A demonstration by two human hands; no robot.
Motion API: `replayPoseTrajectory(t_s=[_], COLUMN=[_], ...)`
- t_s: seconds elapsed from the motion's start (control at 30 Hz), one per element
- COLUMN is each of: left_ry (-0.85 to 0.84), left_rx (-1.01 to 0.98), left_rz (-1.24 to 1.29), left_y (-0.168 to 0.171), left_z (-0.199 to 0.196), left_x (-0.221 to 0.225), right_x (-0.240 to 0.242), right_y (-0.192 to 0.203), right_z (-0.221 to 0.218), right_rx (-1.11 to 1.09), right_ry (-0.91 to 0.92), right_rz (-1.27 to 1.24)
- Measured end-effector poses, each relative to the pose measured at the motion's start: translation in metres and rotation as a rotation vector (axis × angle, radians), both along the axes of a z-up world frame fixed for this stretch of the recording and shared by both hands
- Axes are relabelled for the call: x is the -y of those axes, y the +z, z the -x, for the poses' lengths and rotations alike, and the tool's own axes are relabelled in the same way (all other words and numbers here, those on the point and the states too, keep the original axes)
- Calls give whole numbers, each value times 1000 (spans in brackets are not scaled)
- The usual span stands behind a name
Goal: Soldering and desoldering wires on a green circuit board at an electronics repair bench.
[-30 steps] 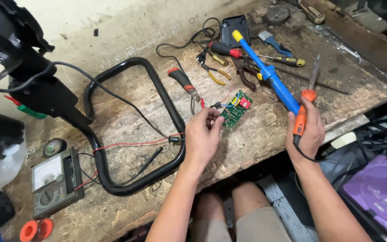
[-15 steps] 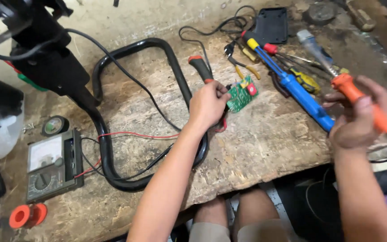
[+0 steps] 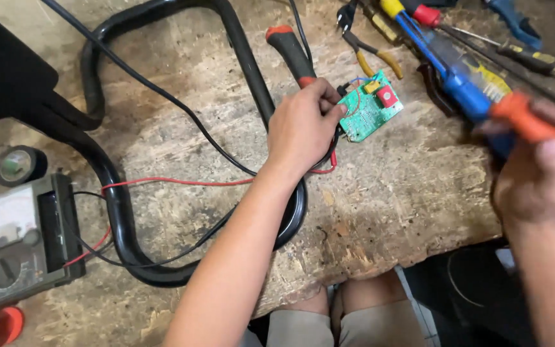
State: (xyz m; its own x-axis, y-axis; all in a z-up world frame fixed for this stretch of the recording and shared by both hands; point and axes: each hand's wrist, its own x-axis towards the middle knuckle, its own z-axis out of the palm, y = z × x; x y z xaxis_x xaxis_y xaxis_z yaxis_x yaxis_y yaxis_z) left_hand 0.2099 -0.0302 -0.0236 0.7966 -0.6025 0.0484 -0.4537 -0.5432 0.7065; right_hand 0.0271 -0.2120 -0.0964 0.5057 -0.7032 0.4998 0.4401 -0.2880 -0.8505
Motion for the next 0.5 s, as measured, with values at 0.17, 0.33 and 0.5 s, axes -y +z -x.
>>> replayPoseTrajectory(t_s=[0.17,0.33,0.5], left_ry=[-35,-132,-138], left_rx=[-32,-87,-103], left_rz=[-30,-16,4], left_y=[3,0,-7], left_z=[-7,-19,-26], left_x=[3,6,10], right_x=[57,20,7], right_y=[-12,-7,-17], right_z=[-1,11,31], right_rx=[15,-63,-87], right_ry=[50,6,83], right_rz=[-215,-368,-366])
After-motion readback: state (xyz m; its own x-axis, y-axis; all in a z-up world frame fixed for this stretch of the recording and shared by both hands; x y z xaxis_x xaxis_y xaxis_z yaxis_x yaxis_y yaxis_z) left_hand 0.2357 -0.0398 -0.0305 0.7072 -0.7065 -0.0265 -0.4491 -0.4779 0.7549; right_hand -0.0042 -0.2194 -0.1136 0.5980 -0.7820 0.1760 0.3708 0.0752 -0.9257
